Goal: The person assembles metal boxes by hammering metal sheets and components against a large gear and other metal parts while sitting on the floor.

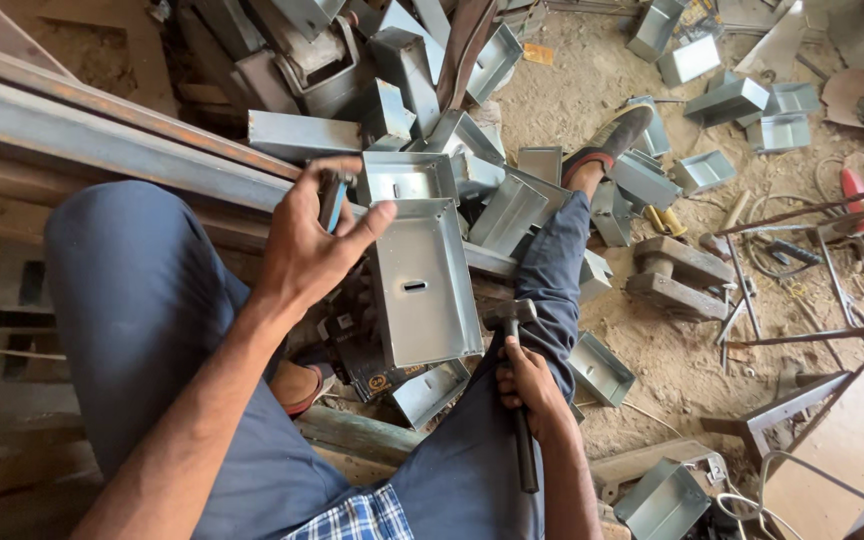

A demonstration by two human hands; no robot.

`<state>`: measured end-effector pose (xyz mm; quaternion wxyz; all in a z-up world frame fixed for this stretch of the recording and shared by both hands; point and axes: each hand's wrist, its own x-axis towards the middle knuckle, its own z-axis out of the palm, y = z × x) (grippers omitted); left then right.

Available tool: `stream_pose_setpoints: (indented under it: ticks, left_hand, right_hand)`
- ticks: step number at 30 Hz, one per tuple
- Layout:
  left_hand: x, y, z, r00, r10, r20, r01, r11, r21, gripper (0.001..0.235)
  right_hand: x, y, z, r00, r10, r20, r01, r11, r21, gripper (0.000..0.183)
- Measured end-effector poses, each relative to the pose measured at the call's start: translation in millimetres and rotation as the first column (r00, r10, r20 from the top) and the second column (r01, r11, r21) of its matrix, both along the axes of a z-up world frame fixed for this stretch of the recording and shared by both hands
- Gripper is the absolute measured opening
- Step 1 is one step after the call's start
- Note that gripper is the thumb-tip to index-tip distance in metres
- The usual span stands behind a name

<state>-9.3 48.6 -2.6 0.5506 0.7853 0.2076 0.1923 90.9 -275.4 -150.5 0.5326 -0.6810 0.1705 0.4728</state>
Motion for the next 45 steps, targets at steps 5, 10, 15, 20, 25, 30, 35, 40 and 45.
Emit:
stream_pose_setpoints:
  ticks: [5,10,15,20,25,30,35,40,45]
  left_hand:
    - [0,-10,-20,0.97,-0.03,-0.242,0.075,0.981,0.177,0.082]
    - [2,-21,-30,0.985,0.046,-0.167,-0.008,0.976,0.218,0.065]
    - [8,-23,-26,0.99,0.074,-0.119,-0.032,0.946,0.322,0.055]
    - [33,8,-9,0.952,0.112,-0.283,-0.037,0.966,0.257,0.037]
    - [106,114,-29,0.979,-0.025,-0.201,0.132,0.83,0.541,0.042]
    - [163,172,-33,0.829,0.107,-0.548,0.216,0.844,0.492,0.058]
    - [180,193,-88,0.789,0.26,-0.556,0.128,0.817,0.563,0.073]
    - [176,202,-135,0.734,0.276,-0.62,0.224,0.765,0.605,0.078]
    - [174,209,-147,0.755,0.32,-0.572,0.211,0.708,0.674,0.074]
  right_hand:
    - [3,-8,-18,1.0,-0.005,-0.02,0.006,0.999,0.049,0.033]
    - [8,-21,-44,0.997,-0.036,-0.062,0.042,0.995,0.093,0.031]
    - [17,-26,-58,0.993,-0.033,-0.11,0.046,0.993,0.109,0.036]
    - [19,-29,-53,0.992,-0.026,-0.122,0.04,0.993,0.115,0.038]
    - [19,-32,-44,0.99,-0.037,-0.135,0.056,0.989,0.139,0.036]
    - [16,-35,-36,0.99,-0.058,-0.129,0.08,0.982,0.172,0.033]
    - [13,-31,-38,0.988,-0.085,-0.132,0.105,0.984,0.147,0.034]
    - [17,-25,-31,0.984,-0.082,-0.157,0.105,0.984,0.143,0.033]
    - [15,-16,-23,0.989,-0.057,-0.139,0.074,0.99,0.12,0.034]
